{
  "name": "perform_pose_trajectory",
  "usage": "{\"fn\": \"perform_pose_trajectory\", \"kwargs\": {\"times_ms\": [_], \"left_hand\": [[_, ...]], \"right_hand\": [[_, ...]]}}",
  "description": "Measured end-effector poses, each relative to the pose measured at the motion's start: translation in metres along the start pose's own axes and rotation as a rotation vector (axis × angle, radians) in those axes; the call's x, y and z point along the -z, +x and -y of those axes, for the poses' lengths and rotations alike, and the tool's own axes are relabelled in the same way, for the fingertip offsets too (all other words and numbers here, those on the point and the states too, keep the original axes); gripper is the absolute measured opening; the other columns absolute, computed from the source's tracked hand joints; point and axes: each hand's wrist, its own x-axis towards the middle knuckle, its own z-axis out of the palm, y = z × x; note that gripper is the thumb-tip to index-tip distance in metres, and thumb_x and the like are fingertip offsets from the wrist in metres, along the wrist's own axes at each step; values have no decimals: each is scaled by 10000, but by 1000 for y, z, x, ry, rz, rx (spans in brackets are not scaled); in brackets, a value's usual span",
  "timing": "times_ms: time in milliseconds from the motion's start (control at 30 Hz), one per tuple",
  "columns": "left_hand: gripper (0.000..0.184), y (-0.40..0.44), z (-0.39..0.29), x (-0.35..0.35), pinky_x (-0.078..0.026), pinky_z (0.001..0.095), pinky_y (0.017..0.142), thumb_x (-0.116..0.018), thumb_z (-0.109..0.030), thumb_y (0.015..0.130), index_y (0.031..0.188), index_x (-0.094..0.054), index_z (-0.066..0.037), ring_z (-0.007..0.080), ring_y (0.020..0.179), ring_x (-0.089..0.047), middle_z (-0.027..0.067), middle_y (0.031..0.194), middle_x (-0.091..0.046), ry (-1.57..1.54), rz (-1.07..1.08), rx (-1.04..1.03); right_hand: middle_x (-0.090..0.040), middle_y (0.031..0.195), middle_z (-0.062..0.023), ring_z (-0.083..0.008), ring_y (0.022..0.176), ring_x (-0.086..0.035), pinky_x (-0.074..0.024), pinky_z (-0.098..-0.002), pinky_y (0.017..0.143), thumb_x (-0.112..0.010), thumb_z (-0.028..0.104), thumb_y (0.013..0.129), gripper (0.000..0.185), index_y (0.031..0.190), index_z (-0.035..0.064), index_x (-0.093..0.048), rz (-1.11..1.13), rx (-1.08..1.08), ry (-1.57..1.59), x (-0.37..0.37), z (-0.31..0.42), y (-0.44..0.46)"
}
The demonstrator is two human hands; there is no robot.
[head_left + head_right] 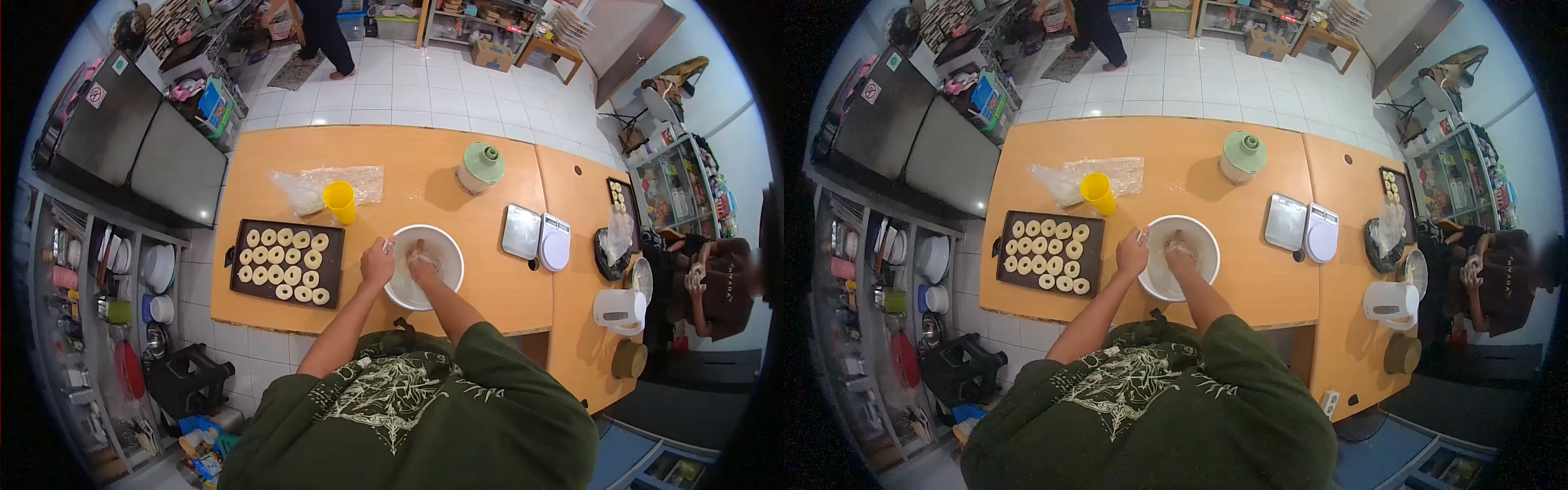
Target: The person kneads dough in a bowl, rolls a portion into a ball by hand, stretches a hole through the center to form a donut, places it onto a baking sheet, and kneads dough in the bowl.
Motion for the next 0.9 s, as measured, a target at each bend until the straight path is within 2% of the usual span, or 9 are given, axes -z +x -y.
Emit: {"fn": "perform_pose_trajectory", "kwargs": {"times_ms": [100, 167, 267, 400, 567, 667, 767, 833, 900], "left_hand": [[432, 0, -3, 2, -442, 541, 655, -509, -455, 938, 816, -549, -43, 453, 756, -600, 224, 744, -624, -48, -7, 38], [438, -1, -3, 1, -440, 538, 652, -516, -464, 931, 816, -547, -43, 453, 755, -598, 222, 743, -622, -63, -15, 50], [444, -2, -1, -4, -444, 534, 653, -525, -475, 923, 811, -546, -46, 457, 765, -598, 217, 745, -625, -59, -20, 86], [434, -3, -5, 1, -450, 538, 661, -522, -473, 924, 815, -551, -54, 457, 782, -605, 219, 754, -630, -42, 5, 103], [425, -1, -4, 2, -453, 551, 669, -521, -471, 923, 844, -551, -54, 458, 795, -615, 224, 781, -641, 21, 11, 60], [406, -1, -7, 4, -454, 545, 697, -536, -456, 922, 909, -538, -50, 437, 802, -606, 219, 846, -630, -31, 37, 72], [397, -5, -10, 2, -452, 515, 728, -553, -433, 922, 994, -521, -44, 400, 803, -585, 207, 896, -592, 86, -310, -153], [408, -12, -25, 21, -449, 472, 743, -582, -422, 915, 1059, -507, -48, 365, 797, -554, 198, 922, -547, -25, -379, -377], [405, -28, -43, 29, -455, 460, 718, -591, -420, 912, 1051, -516, -47, 363, 781, -567, 193, 899, -566, -121, -200, -282]], "right_hand": [[-470, 1261, -307, -408, 1153, -533, -456, -525, 914, -508, 351, 922, 586, 1390, 70, -293, -136, 61, 137, -18, -12, 10], [-406, 1297, -321, -467, 1133, -507, -449, -512, 928, -586, 341, 869, 633, 1374, 74, -313, -267, 307, -197, -32, -18, 15], [-335, 1337, -340, -514, 1146, -459, -434, -513, 945, -633, 328, 824, 689, 1365, 42, -316, -54, 444, -469, 3, 6, -46], [-448, 1276, -304, -457, 1100, -520, -450, -483, 925, -668, 305, 798, 659, 1324, 31, -381, -71, 359, -405, -19, -6, -17], [-605, 1021, -208, -338, 866, -632, -527, -426, 781, -725, 268, 801, 636, 1320, 102, -396, 10, 328, 262, 4, -22, -17], [-633, 1050, -162, -271, 935, -638, -509, -394, 819, -740, 273, 790, 564, 1240, 68, -469, 72, 291, 638, 27, -16, -45], [-616, 968, -88, -143, 848, -619, -532, -266, 671, -712, 256, 832, 555, 1274, 97, -416, 241, 211, 967, 61, -12, -79], [-614, 964, -75, -138, 862, -617, -526, -271, 684, -673, 261, 864, 505, 1272, 101, -422, 215, 266, 928, 71, -14, -89], [-613, 961, -61, -132, 877, -615, -520, -276, 697, -634, 267, 897, 456, 1271, 105, -428, 196, 322, 886, 84, -7, -106]]}}
